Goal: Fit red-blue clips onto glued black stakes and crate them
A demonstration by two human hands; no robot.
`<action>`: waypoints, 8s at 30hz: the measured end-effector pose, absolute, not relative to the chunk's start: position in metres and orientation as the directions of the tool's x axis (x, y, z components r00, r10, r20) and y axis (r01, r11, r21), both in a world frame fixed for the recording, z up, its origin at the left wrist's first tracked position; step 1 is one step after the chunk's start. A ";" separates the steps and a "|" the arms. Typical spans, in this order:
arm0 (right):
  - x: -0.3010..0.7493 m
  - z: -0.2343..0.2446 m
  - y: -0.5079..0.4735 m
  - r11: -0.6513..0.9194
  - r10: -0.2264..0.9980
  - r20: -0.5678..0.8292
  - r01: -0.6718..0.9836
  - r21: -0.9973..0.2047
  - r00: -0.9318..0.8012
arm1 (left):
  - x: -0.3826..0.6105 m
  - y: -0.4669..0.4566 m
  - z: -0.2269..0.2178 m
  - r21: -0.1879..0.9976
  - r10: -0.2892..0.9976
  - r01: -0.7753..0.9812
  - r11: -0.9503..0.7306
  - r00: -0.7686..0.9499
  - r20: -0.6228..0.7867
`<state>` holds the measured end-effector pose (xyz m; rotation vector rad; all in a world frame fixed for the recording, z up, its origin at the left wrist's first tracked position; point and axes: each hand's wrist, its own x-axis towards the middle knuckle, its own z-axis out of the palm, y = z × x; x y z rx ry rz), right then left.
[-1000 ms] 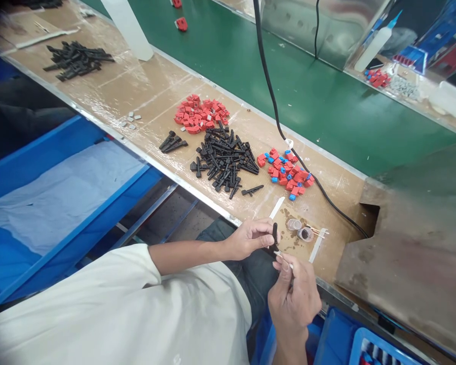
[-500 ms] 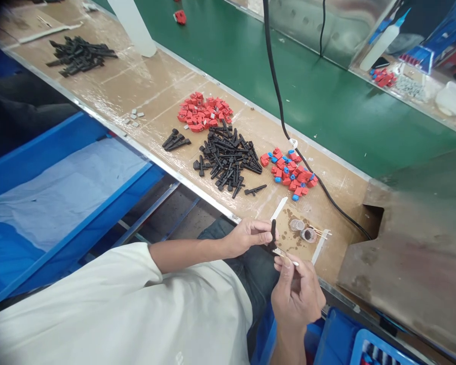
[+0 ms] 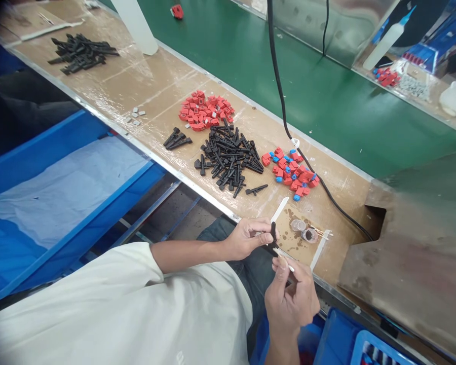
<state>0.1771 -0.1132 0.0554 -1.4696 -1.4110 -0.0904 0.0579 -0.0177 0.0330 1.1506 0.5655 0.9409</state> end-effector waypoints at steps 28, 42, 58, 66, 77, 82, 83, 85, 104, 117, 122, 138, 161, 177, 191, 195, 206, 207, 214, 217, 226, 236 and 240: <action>0.200 0.073 -0.111 0.144 0.572 0.584 0.630 -0.763 0.577 | 0.063 -0.010 0.018 0.440 0.607 -0.459 0.772 0.738 -0.295; 0.217 0.066 -0.106 0.011 0.483 0.564 0.639 -0.769 0.670 | 0.057 -0.004 0.019 0.322 0.542 -0.461 0.827 0.805 -0.240; 0.270 0.023 -0.081 -0.255 0.676 0.418 0.725 -0.640 0.607 | 0.038 0.005 0.010 0.392 0.673 -0.550 0.737 0.652 -0.349; 0.247 0.068 -0.082 -0.155 0.534 0.575 0.741 -0.653 0.619 | -0.003 0.008 -0.001 0.323 0.777 -0.708 0.628 0.556 -0.294; 0.220 0.086 0.017 -0.205 0.964 0.118 0.946 -0.250 0.240 | -0.014 0.015 -0.004 0.195 0.731 -0.713 0.674 0.604 -0.318; 0.280 0.113 0.061 -0.244 0.963 0.098 0.967 -0.078 0.251 | -0.015 0.016 -0.004 0.242 0.714 -0.674 0.698 0.628 -0.308; 0.287 0.116 0.069 -0.208 0.976 0.058 0.976 -0.066 0.212 | -0.015 0.016 -0.004 0.254 0.711 -0.665 0.702 0.636 -0.300; 0.292 0.115 0.084 -0.147 0.989 0.001 0.988 -0.054 0.148 | -0.015 0.017 -0.005 0.262 0.698 -0.647 0.716 0.653 -0.294; 0.287 0.100 0.111 -0.024 1.000 0.000 0.862 -0.506 0.028 | -0.014 0.023 -0.002 0.265 0.663 -0.607 0.749 0.696 -0.276; 0.222 0.115 -0.010 -0.067 0.967 -0.099 -0.139 -0.988 0.235 | 0.009 0.027 0.044 0.266 0.675 -0.622 0.736 0.704 -0.221; 0.193 0.113 -0.041 -0.114 0.939 -0.160 -0.163 -0.980 0.305 | 0.026 0.020 0.059 0.330 0.692 -0.615 0.716 0.687 -0.221; 0.186 0.096 -0.076 -0.067 0.865 -0.089 -0.063 -0.996 0.493 | 0.042 -0.002 0.060 0.744 0.770 -0.471 0.473 0.632 -0.088; 0.202 0.096 -0.110 0.130 0.923 0.005 -0.300 -0.945 0.384 | 0.048 0.005 0.051 0.518 0.658 -0.471 0.715 0.703 -0.270; 0.180 0.079 -0.099 0.133 0.886 0.116 -0.005 -0.991 0.449 | 0.040 0.005 0.056 0.501 0.644 -0.466 0.729 0.714 -0.275; 0.171 0.066 -0.104 -0.095 0.868 -0.056 0.054 -0.994 0.494 | 0.041 0.005 0.060 0.689 0.716 -0.417 0.593 0.665 -0.214; 0.168 0.066 -0.105 -0.049 0.883 0.057 0.213 -0.976 0.467 | 0.039 0.005 0.061 0.746 0.732 -0.384 0.544 0.652 -0.198; 0.157 0.067 -0.106 0.113 0.887 0.336 0.558 -0.822 0.315 | 0.031 0.005 0.062 0.876 0.768 -0.318 0.362 0.635 -0.087; 0.155 0.067 -0.106 0.130 0.885 0.354 0.571 -0.810 0.301 | 0.030 0.005 0.061 0.877 0.766 -0.323 0.357 0.639 -0.077; 0.146 0.069 -0.104 0.177 0.880 0.400 0.606 -0.776 0.255 | 0.031 0.000 0.054 0.881 0.783 -0.360 0.307 0.621 -0.019; 0.145 0.065 -0.103 0.214 0.864 0.441 0.614 -0.759 0.243 | 0.032 -0.003 0.051 0.888 0.805 -0.363 0.280 0.593 -0.011; 0.142 0.053 -0.104 0.174 0.865 0.395 0.552 -0.816 0.311 | 0.034 -0.008 0.044 0.901 0.825 -0.342 0.266 0.564 -0.029; 0.143 0.060 -0.111 0.256 0.840 0.499 0.654 -0.712 0.214 | 0.029 -0.011 0.041 0.883 0.828 -0.426 0.195 0.554 0.085; 0.142 0.067 -0.115 0.284 0.836 0.525 0.692 -0.663 0.159 | 0.024 -0.015 0.045 0.880 0.848 -0.469 0.075 0.495 0.192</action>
